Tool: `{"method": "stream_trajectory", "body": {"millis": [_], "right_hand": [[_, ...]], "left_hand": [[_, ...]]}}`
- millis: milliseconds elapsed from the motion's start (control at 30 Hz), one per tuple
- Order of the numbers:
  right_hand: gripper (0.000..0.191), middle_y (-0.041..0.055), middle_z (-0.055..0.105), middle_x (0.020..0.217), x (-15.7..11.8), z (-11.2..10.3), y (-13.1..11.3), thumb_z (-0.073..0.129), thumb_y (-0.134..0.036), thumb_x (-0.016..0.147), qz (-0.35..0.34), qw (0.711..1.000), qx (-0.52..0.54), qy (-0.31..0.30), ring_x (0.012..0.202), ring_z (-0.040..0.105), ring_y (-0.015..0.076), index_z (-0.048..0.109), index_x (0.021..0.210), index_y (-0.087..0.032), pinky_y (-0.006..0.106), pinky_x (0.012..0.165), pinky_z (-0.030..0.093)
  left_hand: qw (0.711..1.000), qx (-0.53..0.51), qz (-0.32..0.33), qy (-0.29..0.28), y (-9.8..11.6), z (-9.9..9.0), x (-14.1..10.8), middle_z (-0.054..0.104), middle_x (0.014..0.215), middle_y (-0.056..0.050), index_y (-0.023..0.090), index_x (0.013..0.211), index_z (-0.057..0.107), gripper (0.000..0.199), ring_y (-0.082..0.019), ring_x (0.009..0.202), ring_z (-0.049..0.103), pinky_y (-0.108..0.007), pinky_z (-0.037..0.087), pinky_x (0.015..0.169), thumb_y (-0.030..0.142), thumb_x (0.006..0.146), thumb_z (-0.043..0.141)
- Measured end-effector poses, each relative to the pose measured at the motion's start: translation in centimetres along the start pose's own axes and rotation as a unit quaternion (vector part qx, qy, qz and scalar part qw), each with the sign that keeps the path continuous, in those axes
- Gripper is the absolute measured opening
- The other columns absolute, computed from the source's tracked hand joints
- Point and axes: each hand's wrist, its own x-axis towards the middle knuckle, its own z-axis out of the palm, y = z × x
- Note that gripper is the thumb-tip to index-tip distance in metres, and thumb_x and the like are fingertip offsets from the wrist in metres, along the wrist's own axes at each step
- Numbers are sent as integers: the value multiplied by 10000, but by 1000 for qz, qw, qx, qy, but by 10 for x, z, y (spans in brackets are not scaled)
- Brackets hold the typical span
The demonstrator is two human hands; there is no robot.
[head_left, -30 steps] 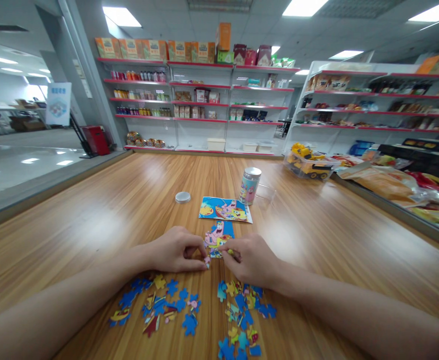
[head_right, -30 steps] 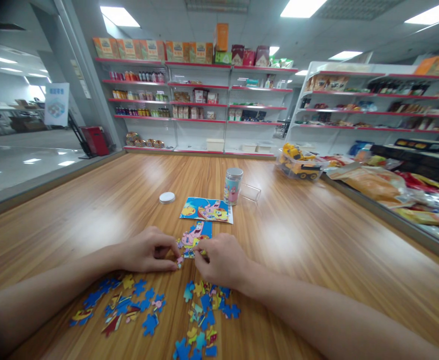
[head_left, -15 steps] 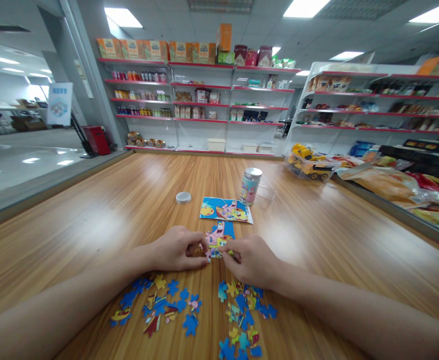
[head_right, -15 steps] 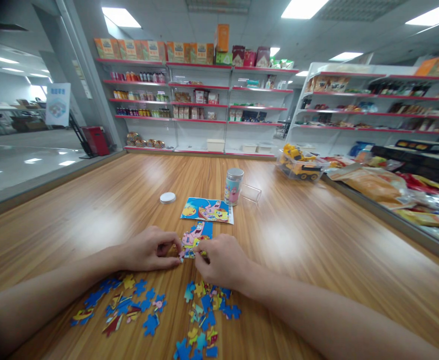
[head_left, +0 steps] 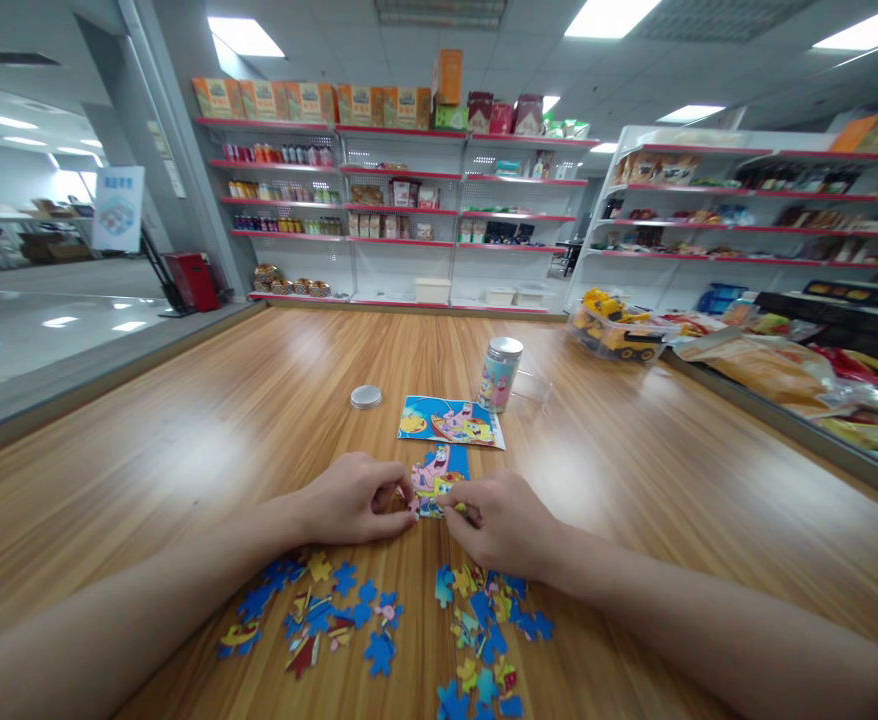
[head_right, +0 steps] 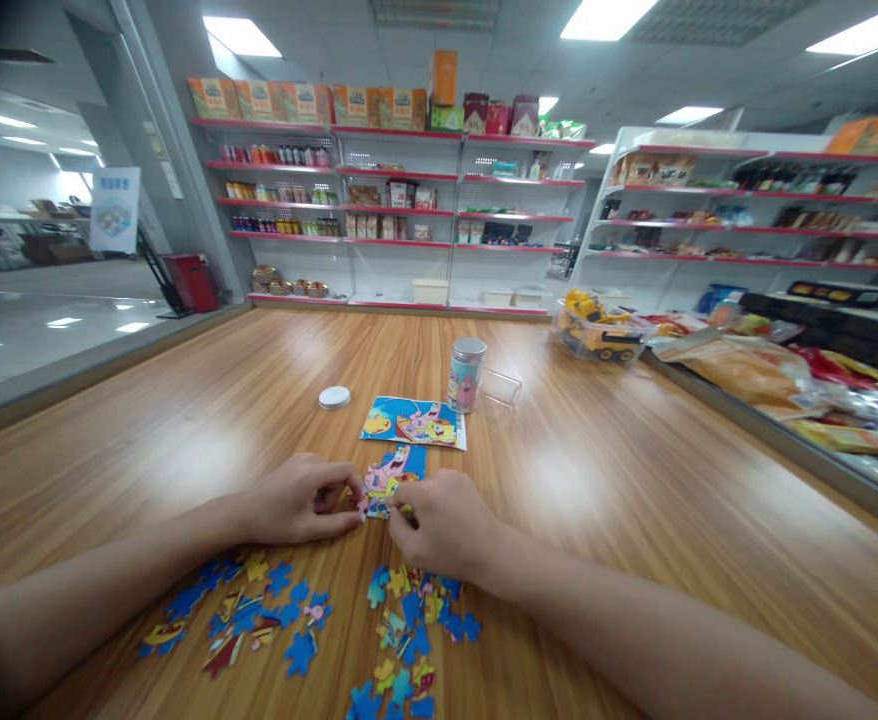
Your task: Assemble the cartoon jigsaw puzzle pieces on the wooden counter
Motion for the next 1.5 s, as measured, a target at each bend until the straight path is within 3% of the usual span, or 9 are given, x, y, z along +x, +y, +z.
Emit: {"method": "stream_trajectory", "body": {"millis": [167, 467, 567, 667, 800, 933, 1500], "right_hand": [[197, -5, 572, 514, 1, 2, 0, 557, -169, 786, -8, 1000, -9, 6, 464, 414, 97, 606, 595, -170, 239, 512, 234], [191, -12, 560, 523, 0, 2, 2, 551, -174, 801, -7, 1000, -1, 11, 471, 410, 93, 602, 617, -169, 236, 505, 232], [201, -14, 547, 539, 1, 2, 3, 556, -163, 805, 1, 1000, 0, 26, 490, 418, 98, 585, 607, -162, 242, 519, 252], [158, 16, 587, 647, 2, 2, 5, 569, -144, 807, 23, 998, 11, 60, 616, 512, 134, 630, 662, -158, 248, 594, 345], [133, 74, 625, 859, 4, 4, 9, 592, -123, 804, 28, 995, 49, 83, 856, 567, 203, 711, 851, -161, 312, 777, 446], [150, 73, 613, 881, 4, 6, 11, 595, -105, 802, 22, 995, 60, 79, 872, 558, 211, 711, 868, -173, 341, 805, 465], [164, 66, 613, 890, 5, 11, 16, 600, -57, 810, 14, 993, 80, 86, 895, 561, 216, 703, 853, -177, 357, 815, 475]], "left_hand": [[999, 20, -19, 17, 0, 2, 2, 504, 547, 61, 187, 908, 638, 148, -103, 459, 459, -182, 301, 476, 309, 825, 643], [999, 9, 7, 49, -1, 2, 0, 477, 527, 63, 168, 906, 631, 176, -100, 449, 432, -202, 291, 474, 340, 882, 602], [994, 19, 17, 110, -4, 0, -1, 581, 664, 6, 169, 914, 629, 147, -124, 570, 520, -221, 373, 549, 222, 924, 492], [989, 28, 33, 144, -5, -4, -1, 632, 853, -45, 169, 907, 624, 171, -147, 714, 577, -245, 435, 633, 135, 911, 456], [986, 32, 110, 118, -2, -6, 1, 652, 1030, -71, 182, 960, 644, 198, -203, 920, 586, -328, 479, 805, 87, 883, 489], [983, 36, 164, 78, -2, -5, 3, 667, 1021, -52, 200, 989, 658, 290, -220, 966, 569, -367, 482, 846, 24, 837, 486], [986, -31, 154, 62, -5, 1, 1, 637, 963, -90, 172, 983, 705, 320, -210, 918, 591, -354, 510, 810, 3, 820, 486]]}}
